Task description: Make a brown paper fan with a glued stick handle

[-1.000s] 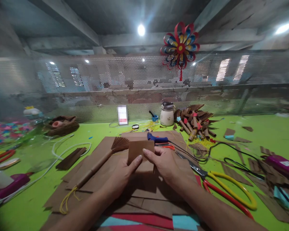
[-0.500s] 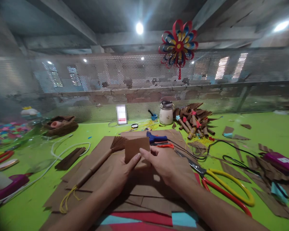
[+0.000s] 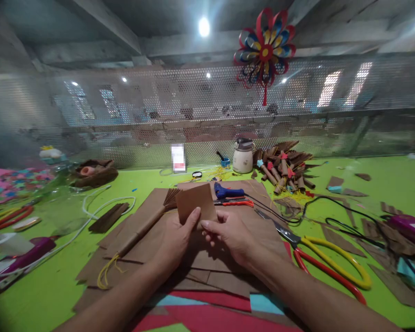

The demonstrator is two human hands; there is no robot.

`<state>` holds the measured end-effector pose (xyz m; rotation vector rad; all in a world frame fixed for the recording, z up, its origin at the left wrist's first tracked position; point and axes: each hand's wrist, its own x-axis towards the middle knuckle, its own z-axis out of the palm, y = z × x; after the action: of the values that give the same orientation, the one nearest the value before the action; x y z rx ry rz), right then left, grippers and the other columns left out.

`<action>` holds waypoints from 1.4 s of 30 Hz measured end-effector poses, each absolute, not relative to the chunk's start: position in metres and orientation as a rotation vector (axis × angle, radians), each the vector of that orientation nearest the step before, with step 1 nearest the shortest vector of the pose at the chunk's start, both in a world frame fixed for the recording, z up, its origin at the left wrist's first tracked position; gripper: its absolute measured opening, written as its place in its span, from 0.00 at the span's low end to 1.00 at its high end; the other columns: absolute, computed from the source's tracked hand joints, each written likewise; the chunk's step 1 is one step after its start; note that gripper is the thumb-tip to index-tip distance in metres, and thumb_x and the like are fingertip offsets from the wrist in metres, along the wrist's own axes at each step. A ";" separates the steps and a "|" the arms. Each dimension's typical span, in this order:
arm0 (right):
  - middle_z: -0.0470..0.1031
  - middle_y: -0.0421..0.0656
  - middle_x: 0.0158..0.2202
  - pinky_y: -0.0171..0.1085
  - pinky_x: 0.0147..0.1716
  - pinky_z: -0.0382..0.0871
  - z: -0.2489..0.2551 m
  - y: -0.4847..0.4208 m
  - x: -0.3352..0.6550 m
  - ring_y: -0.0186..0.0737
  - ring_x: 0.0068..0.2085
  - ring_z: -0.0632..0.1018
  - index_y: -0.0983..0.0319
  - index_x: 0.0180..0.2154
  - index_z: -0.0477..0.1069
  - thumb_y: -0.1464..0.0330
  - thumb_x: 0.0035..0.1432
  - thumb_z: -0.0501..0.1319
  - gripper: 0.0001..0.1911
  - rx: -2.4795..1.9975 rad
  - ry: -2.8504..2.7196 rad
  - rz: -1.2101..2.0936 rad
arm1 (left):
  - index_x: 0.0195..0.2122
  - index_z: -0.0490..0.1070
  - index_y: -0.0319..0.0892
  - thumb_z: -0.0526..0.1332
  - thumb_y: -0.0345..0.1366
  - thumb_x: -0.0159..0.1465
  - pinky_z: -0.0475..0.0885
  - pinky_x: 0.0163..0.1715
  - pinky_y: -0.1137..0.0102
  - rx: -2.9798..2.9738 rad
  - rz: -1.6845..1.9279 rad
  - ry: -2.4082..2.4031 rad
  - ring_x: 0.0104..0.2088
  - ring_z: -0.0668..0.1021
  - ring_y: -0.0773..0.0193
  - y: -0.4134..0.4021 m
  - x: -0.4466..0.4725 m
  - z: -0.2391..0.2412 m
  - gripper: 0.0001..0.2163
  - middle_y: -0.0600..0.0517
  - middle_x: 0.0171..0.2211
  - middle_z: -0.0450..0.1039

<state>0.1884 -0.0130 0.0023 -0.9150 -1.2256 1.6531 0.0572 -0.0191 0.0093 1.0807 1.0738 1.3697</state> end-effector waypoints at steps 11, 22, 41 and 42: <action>0.67 0.36 0.19 0.30 0.19 0.55 0.001 -0.007 0.192 0.27 0.19 0.65 0.66 0.27 0.69 0.62 0.46 0.66 0.13 -0.967 -1.309 1.479 | 0.31 0.74 0.33 0.67 0.45 0.50 0.70 0.26 0.72 1.095 1.166 0.945 0.24 0.76 0.63 -0.012 0.048 0.003 0.17 0.46 0.24 0.76; 0.67 0.37 0.19 0.30 0.19 0.54 0.003 0.001 0.197 0.28 0.19 0.64 0.66 0.27 0.68 0.63 0.46 0.65 0.12 -0.974 -1.320 1.400 | 0.26 0.71 0.34 0.65 0.45 0.53 0.72 0.21 0.67 1.152 1.029 0.838 0.20 0.73 0.63 -0.009 0.044 0.001 0.16 0.47 0.22 0.72; 0.68 0.38 0.19 0.30 0.19 0.54 0.002 0.005 0.200 0.27 0.19 0.64 0.66 0.26 0.69 0.60 0.46 0.65 0.15 -1.022 -1.420 1.442 | 0.25 0.74 0.31 0.63 0.40 0.56 0.71 0.32 0.69 1.188 0.994 0.728 0.31 0.78 0.59 -0.004 0.040 -0.005 0.13 0.41 0.30 0.76; 0.68 0.38 0.19 0.30 0.19 0.54 0.001 0.006 0.200 0.27 0.19 0.64 0.66 0.26 0.69 0.60 0.47 0.64 0.14 -1.023 -1.435 1.416 | 0.26 0.74 0.31 0.64 0.40 0.55 0.70 0.32 0.70 1.182 0.991 0.735 0.31 0.77 0.59 -0.004 0.040 -0.005 0.13 0.41 0.30 0.77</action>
<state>0.1999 0.0062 0.0006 -1.0230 -1.4350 1.4158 0.0396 -0.0043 -0.0055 1.1820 0.7351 0.9914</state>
